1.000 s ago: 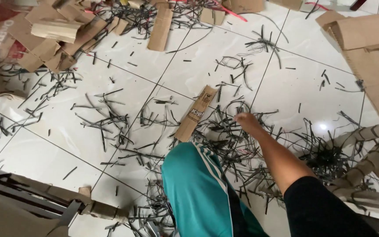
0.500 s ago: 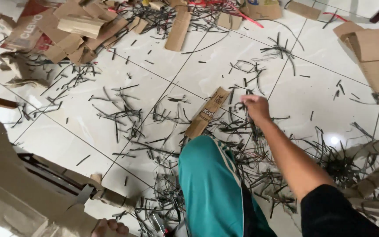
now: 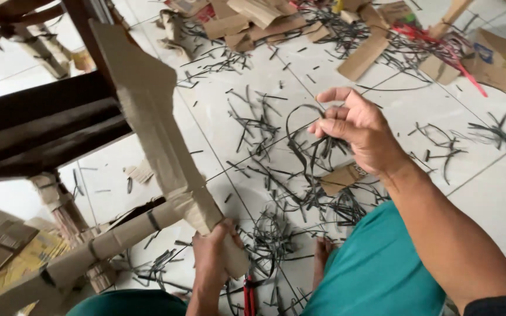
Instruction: Wrapping chair stretchers with protective cardboard and securing them with plastic ties using a utility knife.
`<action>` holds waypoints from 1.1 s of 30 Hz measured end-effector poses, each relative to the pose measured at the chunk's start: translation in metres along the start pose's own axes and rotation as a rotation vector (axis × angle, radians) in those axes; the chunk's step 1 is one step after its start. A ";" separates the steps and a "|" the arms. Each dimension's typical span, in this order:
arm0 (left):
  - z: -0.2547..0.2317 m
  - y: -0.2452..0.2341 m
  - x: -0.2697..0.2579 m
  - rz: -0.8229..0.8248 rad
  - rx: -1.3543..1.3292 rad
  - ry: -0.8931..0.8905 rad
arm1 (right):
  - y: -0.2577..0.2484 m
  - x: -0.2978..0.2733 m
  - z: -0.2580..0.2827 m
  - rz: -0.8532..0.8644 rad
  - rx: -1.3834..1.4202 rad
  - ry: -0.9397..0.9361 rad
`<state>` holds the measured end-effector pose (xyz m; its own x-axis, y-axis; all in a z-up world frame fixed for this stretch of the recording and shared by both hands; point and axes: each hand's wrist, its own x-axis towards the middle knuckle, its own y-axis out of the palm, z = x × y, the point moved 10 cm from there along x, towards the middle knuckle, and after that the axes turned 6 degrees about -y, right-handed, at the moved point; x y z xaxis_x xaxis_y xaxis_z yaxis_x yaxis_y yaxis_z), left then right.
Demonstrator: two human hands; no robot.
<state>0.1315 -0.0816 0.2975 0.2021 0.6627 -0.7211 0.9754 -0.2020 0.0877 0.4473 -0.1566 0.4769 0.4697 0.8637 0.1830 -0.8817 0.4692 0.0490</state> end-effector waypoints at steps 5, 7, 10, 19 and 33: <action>-0.009 0.004 -0.003 0.072 0.011 0.054 | 0.035 -0.010 -0.064 0.145 -0.432 0.449; -0.012 0.006 -0.007 0.098 0.011 0.059 | 0.046 -0.016 -0.077 0.226 -0.559 0.512; -0.016 0.009 -0.010 0.135 0.084 0.073 | 0.082 -0.036 -0.091 0.430 -0.699 0.663; -0.014 0.012 -0.009 0.216 0.006 0.056 | 0.172 -0.081 -0.131 0.699 0.043 0.695; -0.010 0.010 0.000 0.273 -0.063 0.218 | 0.159 -0.072 -0.177 0.228 0.322 0.413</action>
<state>0.1418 -0.0769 0.3053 0.4635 0.7299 -0.5025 0.8850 -0.3527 0.3040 0.2812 -0.1122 0.2979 0.1871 0.9672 -0.1720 -0.9012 0.2387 0.3617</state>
